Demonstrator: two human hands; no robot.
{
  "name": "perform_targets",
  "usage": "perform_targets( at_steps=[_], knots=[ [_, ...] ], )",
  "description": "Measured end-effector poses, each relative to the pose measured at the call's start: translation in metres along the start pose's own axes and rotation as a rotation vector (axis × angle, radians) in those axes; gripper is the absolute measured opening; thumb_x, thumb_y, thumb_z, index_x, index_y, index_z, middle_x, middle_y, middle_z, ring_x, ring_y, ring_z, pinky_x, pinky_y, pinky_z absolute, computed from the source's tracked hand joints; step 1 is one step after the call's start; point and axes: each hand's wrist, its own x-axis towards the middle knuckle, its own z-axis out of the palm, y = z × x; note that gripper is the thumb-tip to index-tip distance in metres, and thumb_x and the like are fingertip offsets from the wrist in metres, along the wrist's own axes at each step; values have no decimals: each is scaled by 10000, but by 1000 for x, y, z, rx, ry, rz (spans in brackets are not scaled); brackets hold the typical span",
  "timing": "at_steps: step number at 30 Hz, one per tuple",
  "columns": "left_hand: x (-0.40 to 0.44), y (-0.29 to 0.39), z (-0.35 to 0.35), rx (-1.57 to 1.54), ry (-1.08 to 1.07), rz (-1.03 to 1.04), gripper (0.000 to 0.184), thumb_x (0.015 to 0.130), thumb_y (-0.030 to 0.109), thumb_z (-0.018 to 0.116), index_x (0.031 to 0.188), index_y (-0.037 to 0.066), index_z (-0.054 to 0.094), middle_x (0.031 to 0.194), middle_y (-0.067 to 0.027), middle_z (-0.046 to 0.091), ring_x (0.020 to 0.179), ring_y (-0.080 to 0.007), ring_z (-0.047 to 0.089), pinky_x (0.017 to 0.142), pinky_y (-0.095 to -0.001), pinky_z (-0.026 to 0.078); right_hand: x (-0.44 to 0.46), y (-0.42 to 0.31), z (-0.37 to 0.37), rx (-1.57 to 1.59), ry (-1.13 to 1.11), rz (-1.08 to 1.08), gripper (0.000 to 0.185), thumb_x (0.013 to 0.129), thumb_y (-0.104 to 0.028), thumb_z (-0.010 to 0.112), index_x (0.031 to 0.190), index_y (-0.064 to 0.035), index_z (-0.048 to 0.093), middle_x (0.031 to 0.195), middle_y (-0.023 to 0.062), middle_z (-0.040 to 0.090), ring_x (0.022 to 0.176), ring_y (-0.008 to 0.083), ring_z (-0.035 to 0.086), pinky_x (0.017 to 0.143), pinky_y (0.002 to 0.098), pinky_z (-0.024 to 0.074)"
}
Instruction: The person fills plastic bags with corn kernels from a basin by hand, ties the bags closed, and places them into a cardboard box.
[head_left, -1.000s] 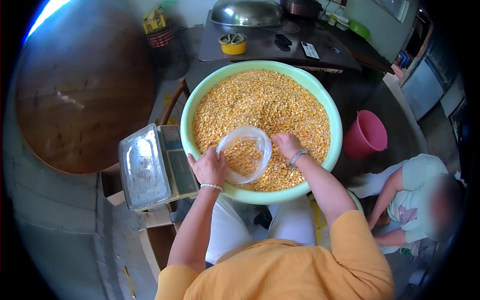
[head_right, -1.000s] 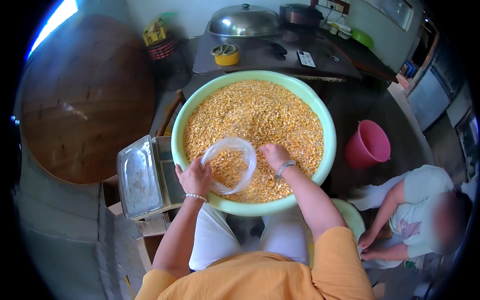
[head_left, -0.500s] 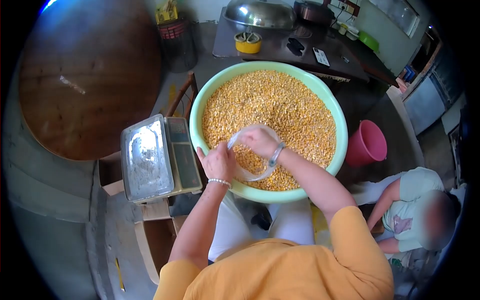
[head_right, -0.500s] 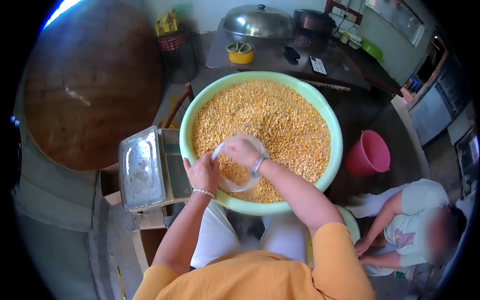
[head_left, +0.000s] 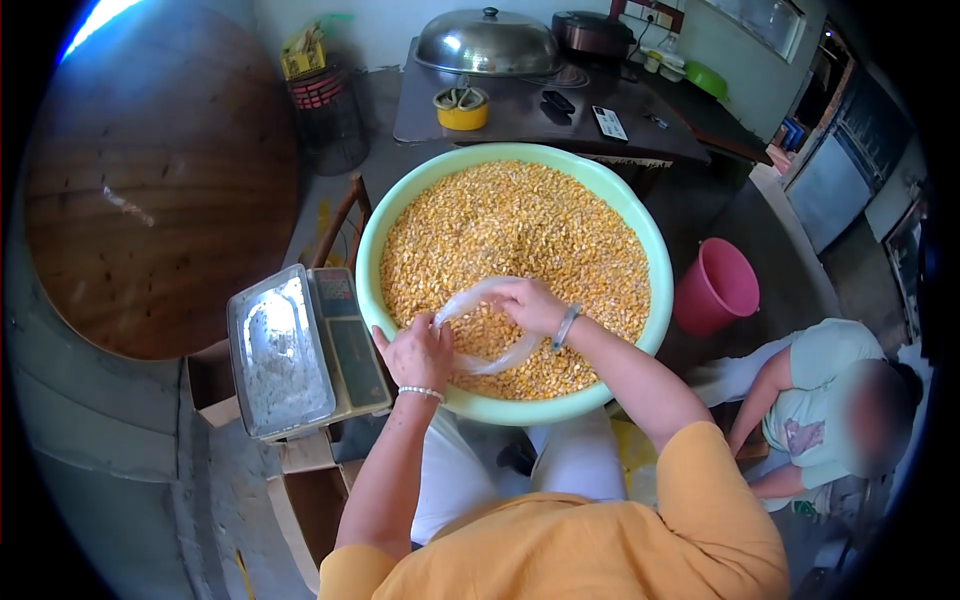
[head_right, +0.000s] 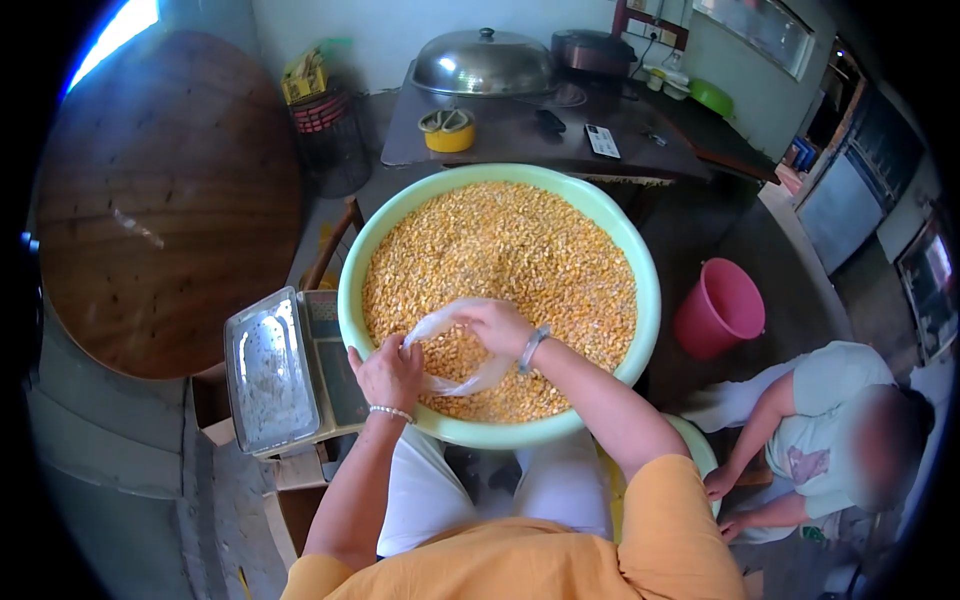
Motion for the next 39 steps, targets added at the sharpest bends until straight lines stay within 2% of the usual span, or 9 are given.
perform_targets(
  at_steps=[2, 5, 11, 14, 18, 21, 27, 33, 39],
  knots=[
    [2, 0, 2, 57, -24, -6, 211, 751, 298, 636, 891, 140, 655, 636, -86, 638, 650, -252, 629, 1048, -508, 243, 5, 18, 14, -69, 147, -208, 293, 818, -13, 485, 1065, -77, 629, 1047, 143, 621, 971, 288, 592, 868, 352, 460],
    [2, 0, 1, 64, -71, -16, 251, 743, 307, 645, 923, 133, 662, 646, -86, 645, 665, -247, 634, 1051, -504, 245, -1, -32, -9, 32, 17, -46, 429, 811, 46, 440, 1194, -107, 559, 1145, 150, 577, 1088, 275, 536, 896, 352, 442],
    [0, -4, 6, 52, 14, 34, 141, 772, 225, 597, 679, 124, 562, 571, -103, 596, 592, -292, 596, 1024, -526, 272, 11, 6, 14, 365, 119, -216, 209, 815, 32, 489, 918, -11, 665, 808, 100, 668, 614, 150, 655, 576, 266, 535],
    [0, -9, 11, 32, 15, 28, 151, 789, 238, 599, 710, 112, 575, 569, -89, 595, 570, -283, 590, 1021, -528, 275, -3, 6, -4, 381, 390, -90, 196, 813, 29, 499, 888, -23, 672, 790, 95, 673, 641, 139, 658, 567, 259, 537],
    [1, -7, 6, 13, -29, -6, 177, 800, 285, 609, 817, 109, 620, 606, -79, 621, 619, -270, 612, 1030, -521, 266, -7, 76, -42, -231, 687, 7, 141, 798, -44, 557, 834, -74, 689, 766, 99, 677, 655, 236, 655, 608, 304, 530],
    [0, -3, 3, -23, -16, -8, 280, 798, 341, 617, 949, 107, 639, 662, -82, 653, 696, -263, 634, 1041, -513, 253, -17, 145, -60, -458, 482, 381, 280, 785, -78, 545, 1045, -118, 641, 1115, 136, 579, 1099, 290, 509, 955, 390, 390],
    [0, -5, 3, 3, -38, 12, 396, 785, 453, 611, 998, 120, 618, 688, -97, 654, 728, -254, 644, 1059, -509, 200, -44, 123, -49, -792, 222, 612, 334, 818, -109, 523, 1147, -122, 576, 1208, 144, 501, 1183, 299, 427, 1018, 494, 304],
    [0, 0, -2, 5, -48, 21, 412, 772, 467, 618, 1001, 125, 618, 687, -103, 652, 723, -262, 642, 1063, -510, 195, -37, 105, -35, -705, 44, 476, 184, 844, -141, 528, 964, -50, 632, 1006, 170, 603, 973, 325, 574, 853, 418, 461],
    [-1, -4, 4, 20, -51, 5, 306, 749, 334, 643, 985, 141, 622, 655, -92, 645, 690, -254, 638, 1065, -503, 201, -36, 101, -38, -428, 233, 460, 300, 859, -302, 537, 819, -26, 644, 812, 214, 632, 802, 341, 616, 736, 421, 490]
  ],
)
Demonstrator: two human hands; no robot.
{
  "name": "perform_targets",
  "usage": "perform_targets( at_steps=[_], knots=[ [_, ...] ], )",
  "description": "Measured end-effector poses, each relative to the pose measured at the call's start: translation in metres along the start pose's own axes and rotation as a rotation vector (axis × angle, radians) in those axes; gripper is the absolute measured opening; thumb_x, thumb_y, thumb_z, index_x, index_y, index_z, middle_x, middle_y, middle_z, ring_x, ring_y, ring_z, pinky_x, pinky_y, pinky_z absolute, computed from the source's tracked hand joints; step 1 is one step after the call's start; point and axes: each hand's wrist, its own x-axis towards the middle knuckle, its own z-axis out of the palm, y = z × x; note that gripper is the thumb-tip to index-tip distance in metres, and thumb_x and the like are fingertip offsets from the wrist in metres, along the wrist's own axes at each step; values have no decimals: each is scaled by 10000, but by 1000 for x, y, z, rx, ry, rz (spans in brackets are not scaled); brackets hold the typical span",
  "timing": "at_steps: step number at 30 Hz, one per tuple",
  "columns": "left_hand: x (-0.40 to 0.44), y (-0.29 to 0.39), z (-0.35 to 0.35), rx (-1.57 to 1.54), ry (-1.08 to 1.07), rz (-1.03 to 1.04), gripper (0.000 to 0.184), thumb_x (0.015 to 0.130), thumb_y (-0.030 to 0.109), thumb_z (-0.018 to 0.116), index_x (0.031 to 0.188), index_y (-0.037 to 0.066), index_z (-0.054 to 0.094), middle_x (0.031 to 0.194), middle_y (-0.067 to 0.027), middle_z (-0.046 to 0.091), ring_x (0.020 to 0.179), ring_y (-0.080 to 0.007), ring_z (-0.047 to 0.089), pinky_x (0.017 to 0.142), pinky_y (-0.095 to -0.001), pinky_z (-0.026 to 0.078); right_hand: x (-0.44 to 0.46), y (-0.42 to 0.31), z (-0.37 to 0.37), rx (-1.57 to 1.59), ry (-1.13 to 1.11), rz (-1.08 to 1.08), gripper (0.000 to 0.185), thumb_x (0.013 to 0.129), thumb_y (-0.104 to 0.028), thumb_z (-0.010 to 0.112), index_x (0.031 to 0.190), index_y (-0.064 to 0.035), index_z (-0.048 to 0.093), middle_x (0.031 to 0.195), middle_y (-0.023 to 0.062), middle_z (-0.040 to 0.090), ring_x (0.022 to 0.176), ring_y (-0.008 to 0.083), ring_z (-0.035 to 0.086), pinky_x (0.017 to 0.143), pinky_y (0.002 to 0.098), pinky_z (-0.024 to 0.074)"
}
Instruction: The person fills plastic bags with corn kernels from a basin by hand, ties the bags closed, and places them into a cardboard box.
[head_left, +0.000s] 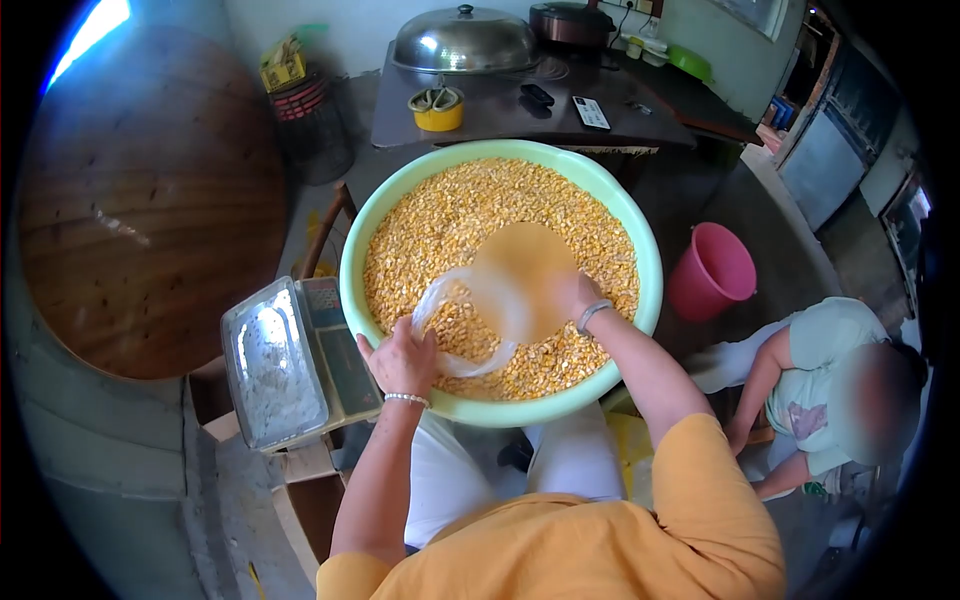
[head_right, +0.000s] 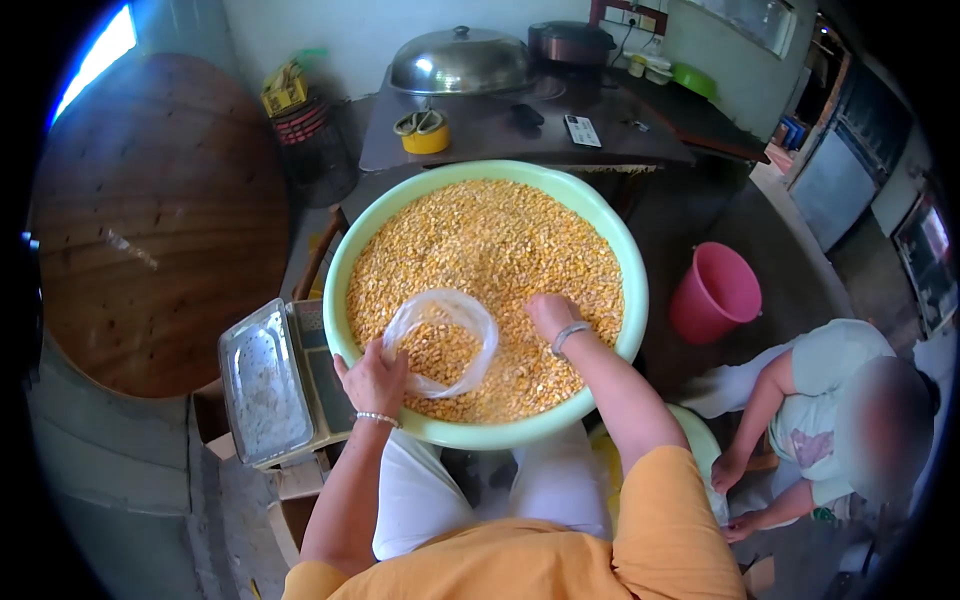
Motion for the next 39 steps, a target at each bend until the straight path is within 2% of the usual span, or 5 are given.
perform_targets(
  at_steps=[9, 16, 25, 29, 39],
  knots=[
    [0, 0, -1, 29, 11, 2, 247, 745, 262, 653, 960, 141, 640, 652, -84, 652, 678, -250, 642, 1067, -481, 236, 22, 24, 24, 264, 148, -97, 290, 840, -282, 558, 744, -23, 642, 754, 186, 631, 707, 353, 608, 654, 431, 482],
    [-2, -7, 7, 14, 49, 34, 221, 741, 170, 598, 959, 152, 627, 616, -102, 627, 619, -265, 624, 1054, -495, 246, 0, -88, -50, 850, -173, -190, 276, 863, -266, 574, 746, -30, 658, 553, 50, 545, 509, 109, 510, 515, 269, 436],
    [0, -6, 4, -40, 79, 36, 250, 729, 147, 588, 980, 138, 590, 628, -98, 623, 633, -271, 615, 1037, -511, 252, -10, -164, 36, 375, -321, -456, 218, 778, -229, 597, 866, -48, 680, 804, 170, 653, 731, 310, 634, 698, 400, 490],
    [0, -3, 0, -48, 91, 23, 219, 749, 152, 581, 965, 121, 607, 660, -105, 634, 667, -271, 623, 1036, -497, 266, -17, -160, 17, 221, -218, -544, 263, 797, -141, 527, 1017, -106, 666, 901, 175, 650, 825, 328, 626, 755, 411, 488],
    [0, -6, 7, -47, 91, 24, 203, 723, 143, 594, 925, 130, 596, 646, -97, 631, 643, -270, 619, 1035, -503, 262, -64, -135, 23, -255, -420, -1073, 177, 694, -96, 542, 853, -90, 619, 876, 65, 589, 941, 271, 530, 850, 385, 424]
  ],
)
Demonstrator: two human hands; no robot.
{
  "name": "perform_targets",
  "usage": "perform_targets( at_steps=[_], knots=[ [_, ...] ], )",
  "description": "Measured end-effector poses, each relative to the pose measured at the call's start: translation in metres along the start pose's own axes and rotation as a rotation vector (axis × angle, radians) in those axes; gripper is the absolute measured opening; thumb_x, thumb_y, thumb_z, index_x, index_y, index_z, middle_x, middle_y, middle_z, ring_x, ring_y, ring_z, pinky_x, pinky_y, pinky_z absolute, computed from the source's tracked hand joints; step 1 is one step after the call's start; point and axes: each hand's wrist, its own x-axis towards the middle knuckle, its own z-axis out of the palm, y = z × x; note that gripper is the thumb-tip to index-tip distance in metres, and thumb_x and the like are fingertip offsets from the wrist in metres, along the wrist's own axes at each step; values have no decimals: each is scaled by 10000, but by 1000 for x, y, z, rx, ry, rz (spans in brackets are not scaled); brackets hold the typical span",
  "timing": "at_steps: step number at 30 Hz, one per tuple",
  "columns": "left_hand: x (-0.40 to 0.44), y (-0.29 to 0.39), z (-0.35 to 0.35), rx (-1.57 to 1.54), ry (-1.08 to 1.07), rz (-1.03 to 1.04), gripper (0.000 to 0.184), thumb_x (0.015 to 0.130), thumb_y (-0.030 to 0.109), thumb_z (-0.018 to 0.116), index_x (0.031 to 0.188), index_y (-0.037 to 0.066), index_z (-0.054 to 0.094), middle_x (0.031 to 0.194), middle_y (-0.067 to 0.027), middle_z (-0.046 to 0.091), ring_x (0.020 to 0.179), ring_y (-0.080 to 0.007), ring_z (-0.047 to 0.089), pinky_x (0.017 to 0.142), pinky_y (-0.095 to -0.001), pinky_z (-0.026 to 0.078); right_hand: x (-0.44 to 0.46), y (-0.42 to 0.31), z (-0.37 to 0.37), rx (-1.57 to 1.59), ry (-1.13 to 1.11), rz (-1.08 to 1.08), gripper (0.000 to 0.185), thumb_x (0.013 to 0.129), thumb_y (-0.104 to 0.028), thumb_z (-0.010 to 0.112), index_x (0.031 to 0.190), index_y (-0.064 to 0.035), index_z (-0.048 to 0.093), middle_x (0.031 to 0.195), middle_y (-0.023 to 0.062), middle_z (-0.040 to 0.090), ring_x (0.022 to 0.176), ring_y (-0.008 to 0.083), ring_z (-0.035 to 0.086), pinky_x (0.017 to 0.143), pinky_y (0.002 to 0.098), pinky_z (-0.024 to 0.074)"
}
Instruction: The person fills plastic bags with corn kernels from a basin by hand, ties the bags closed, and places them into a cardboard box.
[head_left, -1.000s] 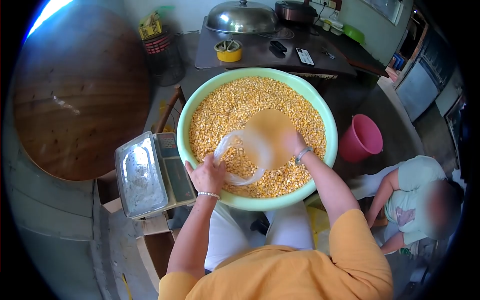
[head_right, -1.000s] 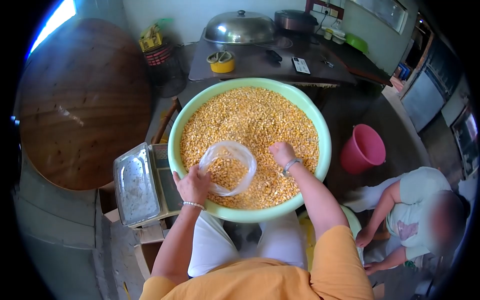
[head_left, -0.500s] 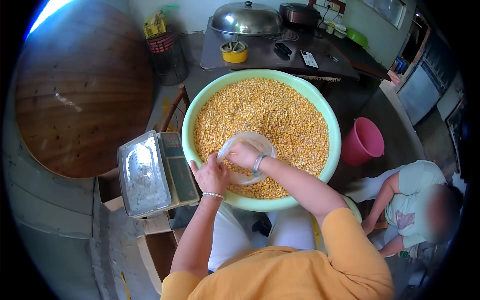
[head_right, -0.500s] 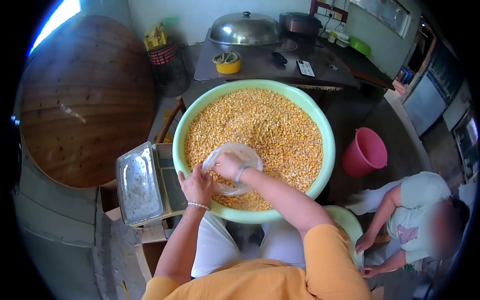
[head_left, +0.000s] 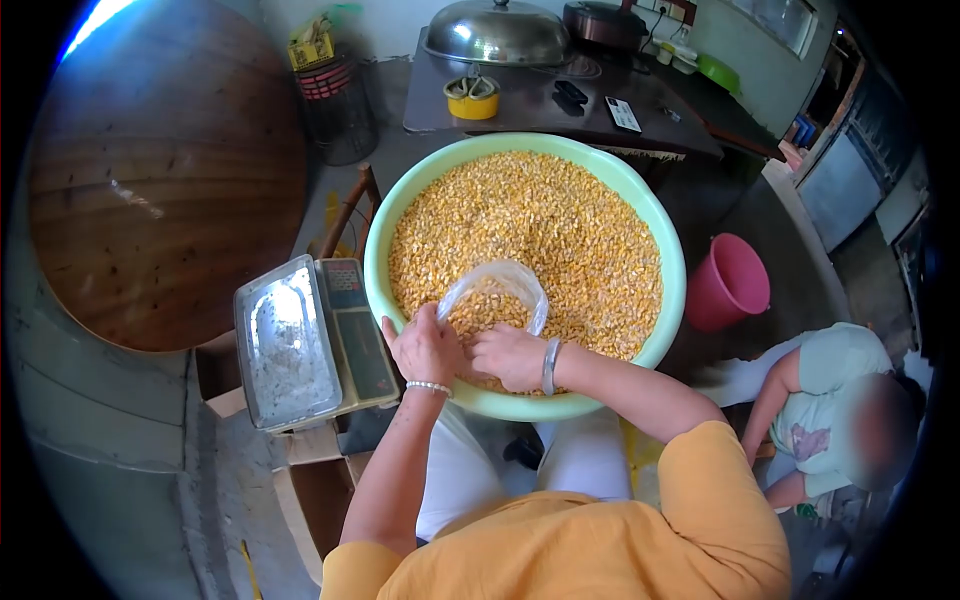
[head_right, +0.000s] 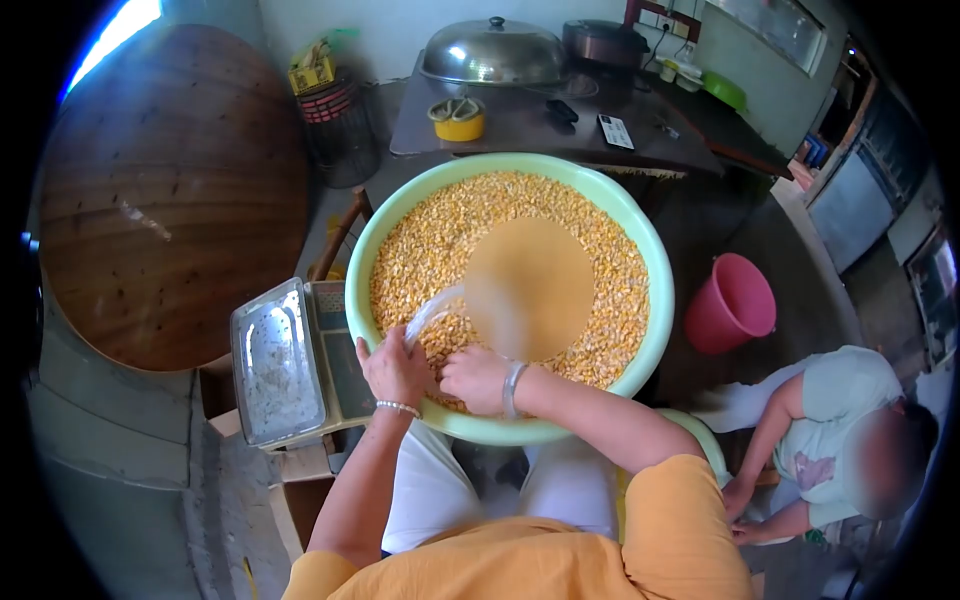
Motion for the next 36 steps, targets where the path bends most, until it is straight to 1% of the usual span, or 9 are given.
perform_targets(
  at_steps=[4, 5, 11, 12, 15, 17, 20, 24, 36],
  knots=[
    [1, 3, -4, 18, -13, 10, 168, 728, 139, 587, 894, 134, 601, 610, -97, 618, 611, -271, 613, 1033, -498, 271, -8, 2, -33, 337, 317, -42, 268, 725, -20, 536, 975, -57, 624, 918, 94, 630, 853, 261, 611, 764, 367, 500],
    [1, 3, -4, 24, -9, 8, 153, 733, 138, 583, 884, 136, 609, 599, -96, 613, 605, -271, 611, 1028, -497, 283, -10, 18, -27, 290, 515, -44, 219, 783, -9, 552, 979, -39, 645, 856, 115, 658, 743, 214, 649, 661, 332, 532],
    [2, 6, -7, 20, -21, -3, 126, 740, 140, 575, 861, 138, 612, 585, -96, 607, 592, -271, 604, 1014, -508, 301, -38, 95, -43, 1108, 1071, 636, 182, 851, 28, 502, 947, -11, 651, 842, 72, 658, 702, 98, 625, 586, 207, 511],
    [2, 7, -7, 13, -14, -6, 122, 741, 140, 574, 858, 137, 611, 585, -96, 607, 590, -271, 602, 1012, -511, 303, -38, 129, -29, 764, 970, 770, 154, 835, -30, 561, 956, -27, 656, 805, 58, 656, 735, 131, 632, 626, 234, 516],
    [2, 6, -5, 28, 5, 0, 85, 742, 134, 569, 823, 127, 595, 577, -97, 599, 589, -271, 602, 1001, -516, 311, -24, 160, -22, 554, 888, 681, 280, 793, -194, 647, 1042, -66, 641, 984, 108, 631, 946, 233, 595, 820, 326, 478],
    [1, 3, 0, 55, -4, 47, 94, 741, 149, 575, 834, 138, 588, 558, -89, 587, 570, -272, 599, 1013, -508, 297, 0, 190, -24, 126, 733, 716, 373, 768, -273, 677, 1085, -84, 627, 1129, 137, 592, 1060, 279, 544, 920, 359, 427],
    [1, -6, -1, 88, -57, 79, 60, 736, 152, 578, 795, 143, 572, 547, -83, 572, 549, -277, 589, 1005, -516, 303, 41, 263, 5, 78, 671, 723, 476, 764, -356, 673, 1166, -114, 591, 1275, 158, 496, 1191, 318, 444, 1010, 393, 350],
    [6, 5, -5, 46, -25, 8, 46, 715, 128, 586, 756, 138, 568, 575, -83, 584, 557, -270, 588, 991, -531, 315, 62, 231, 0, 10, 294, 843, 497, 793, -426, 619, 1228, -193, 563, 1342, 160, 434, 1273, 342, 351, 1061, 422, 285],
    [5, 11, -13, 0, -96, -23, 129, 775, 240, 588, 788, 114, 568, 629, -96, 613, 623, -283, 606, 1025, -517, 261, -42, 167, 61, -38, 222, 635, 442, 864, -270, 496, 1296, -180, 470, 1366, 172, 391, 1212, 360, 399, 1018, 452, 313]
  ],
)
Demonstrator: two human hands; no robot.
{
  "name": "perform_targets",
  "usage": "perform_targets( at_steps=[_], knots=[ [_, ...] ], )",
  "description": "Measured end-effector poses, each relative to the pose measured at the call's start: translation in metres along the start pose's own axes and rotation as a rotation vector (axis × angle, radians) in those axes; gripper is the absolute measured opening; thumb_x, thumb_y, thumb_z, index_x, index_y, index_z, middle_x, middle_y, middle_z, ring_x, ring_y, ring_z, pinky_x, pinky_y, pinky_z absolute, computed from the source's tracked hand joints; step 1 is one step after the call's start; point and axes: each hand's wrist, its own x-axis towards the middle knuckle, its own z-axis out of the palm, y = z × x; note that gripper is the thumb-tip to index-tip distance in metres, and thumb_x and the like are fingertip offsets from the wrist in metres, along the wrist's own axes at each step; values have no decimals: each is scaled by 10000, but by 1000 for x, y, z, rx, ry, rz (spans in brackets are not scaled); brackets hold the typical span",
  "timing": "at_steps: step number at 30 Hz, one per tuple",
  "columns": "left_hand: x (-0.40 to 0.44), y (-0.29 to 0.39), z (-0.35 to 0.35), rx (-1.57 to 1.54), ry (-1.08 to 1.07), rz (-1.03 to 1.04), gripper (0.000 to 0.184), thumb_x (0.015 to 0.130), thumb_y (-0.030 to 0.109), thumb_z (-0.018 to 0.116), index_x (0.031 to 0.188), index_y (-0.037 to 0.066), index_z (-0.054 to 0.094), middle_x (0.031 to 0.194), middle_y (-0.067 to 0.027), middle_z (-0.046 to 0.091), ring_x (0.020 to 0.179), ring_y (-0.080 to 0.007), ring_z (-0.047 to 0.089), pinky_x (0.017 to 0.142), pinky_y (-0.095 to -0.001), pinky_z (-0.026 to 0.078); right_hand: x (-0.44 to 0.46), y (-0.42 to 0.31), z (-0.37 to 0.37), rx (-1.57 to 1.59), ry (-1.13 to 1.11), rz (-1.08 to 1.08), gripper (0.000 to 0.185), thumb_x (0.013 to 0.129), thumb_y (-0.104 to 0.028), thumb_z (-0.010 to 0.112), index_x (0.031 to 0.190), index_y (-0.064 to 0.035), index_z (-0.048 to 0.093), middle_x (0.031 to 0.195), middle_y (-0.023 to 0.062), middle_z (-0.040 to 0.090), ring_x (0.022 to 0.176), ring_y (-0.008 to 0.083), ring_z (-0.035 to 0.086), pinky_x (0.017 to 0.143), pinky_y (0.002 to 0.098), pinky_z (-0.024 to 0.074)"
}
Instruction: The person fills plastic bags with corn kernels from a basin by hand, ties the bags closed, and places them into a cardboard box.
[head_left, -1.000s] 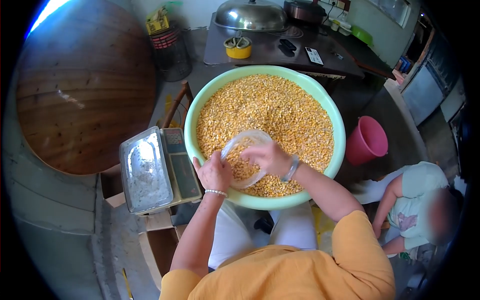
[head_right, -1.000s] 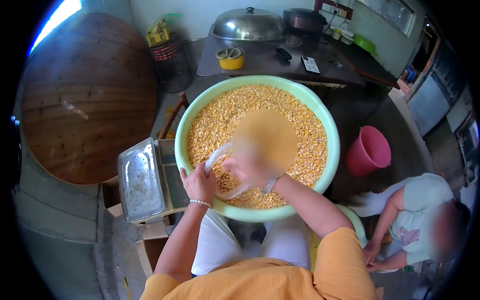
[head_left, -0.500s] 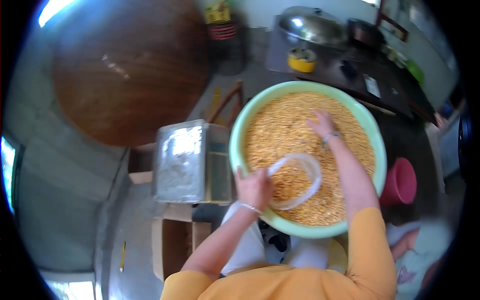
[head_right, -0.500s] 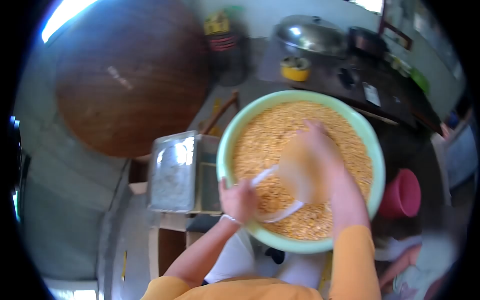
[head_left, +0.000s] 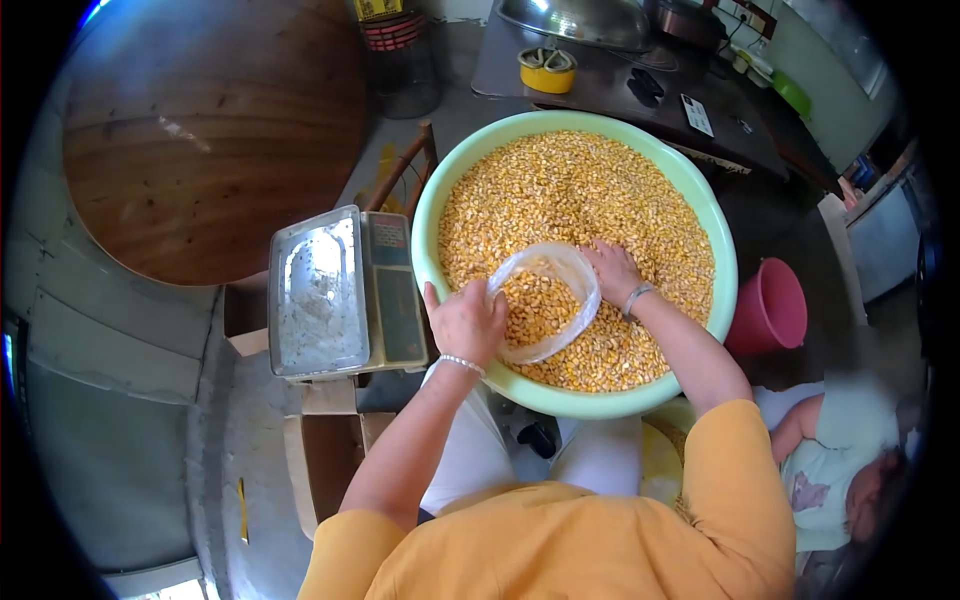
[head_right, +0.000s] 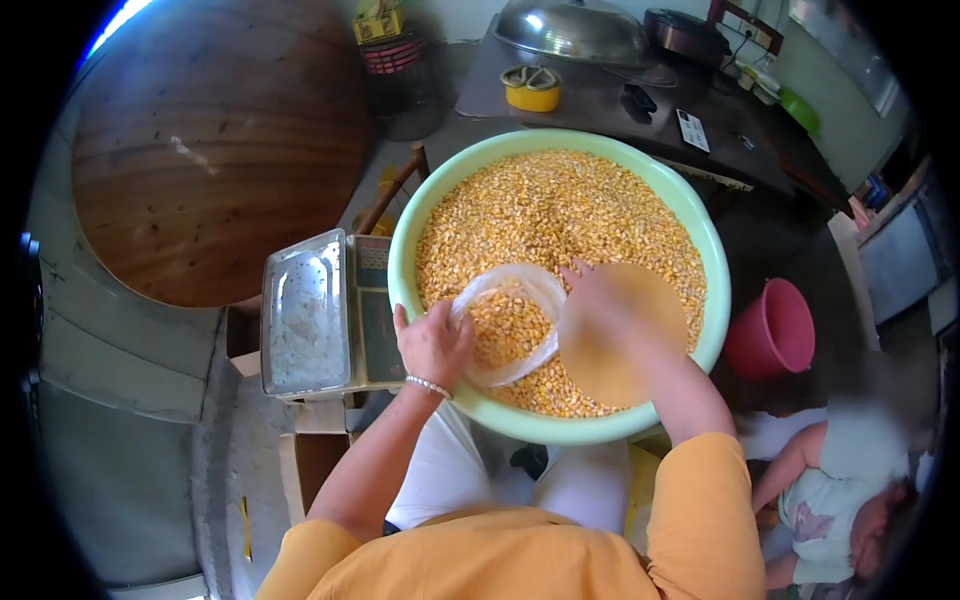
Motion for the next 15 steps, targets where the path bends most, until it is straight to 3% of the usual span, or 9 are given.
perform_targets(
  at_steps=[4, 6, 7, 8, 11, 14, 15],
  knots=[
    [-3, 1, -3, -20, -11, 1, 200, 788, 299, 586, 828, 106, 554, 634, -96, 623, 645, -283, 619, 1036, -525, 238, -21, 24, 8, 176, -72, -166, 445, 856, -226, 524, 1294, -180, 466, 1347, 168, 407, 1170, 345, 439, 999, 417, 348],
    [-9, -5, 11, 4, 28, 84, 211, 792, 312, 583, 845, 109, 554, 635, -95, 625, 656, -283, 624, 1037, -527, 235, -22, 33, -6, 350, 16, -139, 456, 830, -215, 575, 1270, -152, 475, 1225, 170, 485, 1116, 341, 475, 939, 408, 401],
    [-4, -12, 9, 43, 76, 107, 216, 795, 318, 582, 854, 111, 555, 636, -95, 626, 661, -284, 627, 1038, -528, 233, -21, 17, -24, 283, 104, -103, 441, 825, -219, 587, 1247, -139, 488, 1185, 171, 504, 1104, 339, 481, 922, 415, 411],
    [-3, -10, 2, 64, -11, 47, 245, 785, 332, 571, 902, 117, 576, 649, -94, 631, 715, -296, 633, 1038, -518, 236, -21, -5, -31, 234, 185, -60, 427, 819, -223, 598, 1224, -126, 501, 1145, 171, 522, 1091, 336, 486, 904, 422, 421],
    [-3, -1, 0, 37, -52, -27, 207, 788, 313, 568, 853, 118, 590, 679, -111, 646, 714, -278, 638, 1036, -520, 237, -39, -41, -51, -40, 104, 102, 338, 838, -307, 593, 1088, -82, 561, 1097, 153, 569, 981, 317, 579, 816, 432, 478],
    [-1, -3, 2, 36, -25, -27, 173, 793, 290, 561, 780, 119, 582, 663, -111, 638, 660, -273, 625, 1035, -511, 246, -41, -38, -37, 10, 153, 157, 277, 826, -313, 603, 963, -76, 564, 987, 176, 575, 867, 361, 584, 768, 450, 479],
    [-2, -5, 3, 44, -18, -18, 168, 794, 286, 560, 778, 120, 581, 655, -109, 635, 652, -275, 622, 1034, -510, 248, -41, -48, -45, 12, 173, 180, 270, 844, -322, 584, 874, -55, 557, 884, 196, 608, 827, 365, 600, 715, 465, 480]
  ],
)
